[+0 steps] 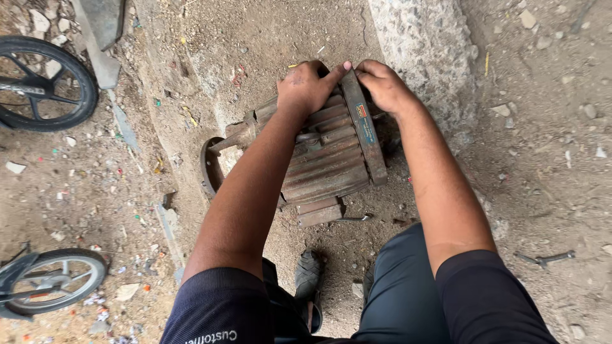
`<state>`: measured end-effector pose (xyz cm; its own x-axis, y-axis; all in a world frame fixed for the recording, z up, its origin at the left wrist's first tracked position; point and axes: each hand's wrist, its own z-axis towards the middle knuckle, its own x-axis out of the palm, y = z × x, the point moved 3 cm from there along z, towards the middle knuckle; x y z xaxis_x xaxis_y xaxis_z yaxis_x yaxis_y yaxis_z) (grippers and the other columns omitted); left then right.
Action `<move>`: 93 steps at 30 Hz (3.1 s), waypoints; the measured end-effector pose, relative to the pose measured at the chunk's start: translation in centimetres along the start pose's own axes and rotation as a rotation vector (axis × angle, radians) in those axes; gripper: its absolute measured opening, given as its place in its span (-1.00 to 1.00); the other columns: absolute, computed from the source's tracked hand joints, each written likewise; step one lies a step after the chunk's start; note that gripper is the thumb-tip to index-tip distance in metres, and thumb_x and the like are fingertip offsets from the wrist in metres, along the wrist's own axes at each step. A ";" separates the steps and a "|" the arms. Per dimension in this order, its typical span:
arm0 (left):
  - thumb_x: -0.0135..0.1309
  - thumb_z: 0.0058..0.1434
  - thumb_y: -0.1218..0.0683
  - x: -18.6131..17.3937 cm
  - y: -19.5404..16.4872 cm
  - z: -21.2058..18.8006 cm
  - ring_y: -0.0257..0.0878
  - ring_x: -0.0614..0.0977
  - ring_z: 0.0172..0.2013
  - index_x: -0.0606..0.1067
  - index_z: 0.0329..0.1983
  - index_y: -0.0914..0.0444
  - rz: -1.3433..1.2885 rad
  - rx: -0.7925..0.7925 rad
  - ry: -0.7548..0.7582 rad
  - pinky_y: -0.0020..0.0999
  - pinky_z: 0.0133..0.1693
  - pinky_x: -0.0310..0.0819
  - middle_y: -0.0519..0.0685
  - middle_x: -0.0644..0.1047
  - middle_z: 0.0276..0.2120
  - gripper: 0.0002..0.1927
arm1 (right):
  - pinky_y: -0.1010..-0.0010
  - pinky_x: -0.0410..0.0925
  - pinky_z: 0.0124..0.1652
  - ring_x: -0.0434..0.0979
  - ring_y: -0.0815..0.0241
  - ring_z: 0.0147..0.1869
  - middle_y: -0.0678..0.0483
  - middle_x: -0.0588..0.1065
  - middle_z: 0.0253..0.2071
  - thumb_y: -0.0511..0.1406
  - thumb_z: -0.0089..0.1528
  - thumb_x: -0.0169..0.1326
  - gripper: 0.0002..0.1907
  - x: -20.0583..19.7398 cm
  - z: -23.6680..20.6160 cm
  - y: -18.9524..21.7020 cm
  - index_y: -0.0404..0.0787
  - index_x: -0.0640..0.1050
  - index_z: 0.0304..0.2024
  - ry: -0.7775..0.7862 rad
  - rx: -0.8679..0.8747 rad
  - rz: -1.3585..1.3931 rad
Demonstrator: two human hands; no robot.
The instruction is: The person crouches on the ground working on a rusty electric motor pump housing. They hold the housing steady with one hand while using a spanner and a hammer to loosen and work on bolts and fittings, repositioning the unit and continuing to work on its parts with the wrench.
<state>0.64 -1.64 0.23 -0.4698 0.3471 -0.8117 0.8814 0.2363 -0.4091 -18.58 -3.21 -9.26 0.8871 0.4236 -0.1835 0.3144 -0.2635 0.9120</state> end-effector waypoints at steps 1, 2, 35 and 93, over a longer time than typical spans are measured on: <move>-0.24 0.05 -0.67 -0.1 0.0 0.0 -0.03 0.64 0.08 0.63 -0.02 0.12 0.003 0.003 -0.005 0.08 0.22 0.29 0.05 0.65 -0.04 -0.06 | 0.28 0.41 0.03 0.55 0.17 0.00 0.05 0.56 -0.08 -0.18 0.41 -0.09 -0.72 0.1 -0.1 0.4 -0.17 0.53 0.01 -0.014 -0.009 0.017; -0.24 0.06 -0.67 -0.2 0.0 -0.1 -0.02 0.62 0.09 0.63 -0.02 0.12 0.005 0.006 -0.010 0.08 0.22 0.29 0.06 0.65 -0.03 -0.07 | 0.30 0.40 0.02 0.55 0.19 -0.02 0.08 0.57 -0.10 -0.17 0.41 -0.08 -0.72 0.3 -0.4 0.8 -0.16 0.54 0.01 -0.027 -0.017 0.032; -0.10 0.30 -0.43 3.6 4.1 3.5 0.26 0.49 0.16 0.55 0.10 0.28 0.089 0.156 -0.153 0.05 0.18 0.32 0.32 0.51 0.10 -0.26 | 0.03 0.44 -0.23 0.57 -0.11 -0.16 -0.08 0.55 -0.25 -0.22 0.15 0.23 -0.81 -3.6 -25.3 -7.4 -0.09 0.61 -0.19 -0.258 -0.041 -0.904; 0.32 -0.10 -0.26 7.0 -7.7 -13.5 -0.08 0.43 0.26 0.53 -0.02 0.14 0.611 1.144 -0.007 0.02 0.35 0.13 -0.03 0.48 0.11 -0.37 | 0.26 0.46 0.02 0.66 0.05 0.04 -0.07 0.64 -0.06 -0.37 0.15 0.22 -0.63 0.6 -12.3 -18.0 -0.19 0.59 0.04 0.004 -0.145 0.057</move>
<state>-10.15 11.25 3.36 0.0182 0.1169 -0.9930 0.4950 -0.8640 -0.0926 -27.81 12.44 -21.31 0.9004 0.4155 -0.1289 0.2113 -0.1588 0.9644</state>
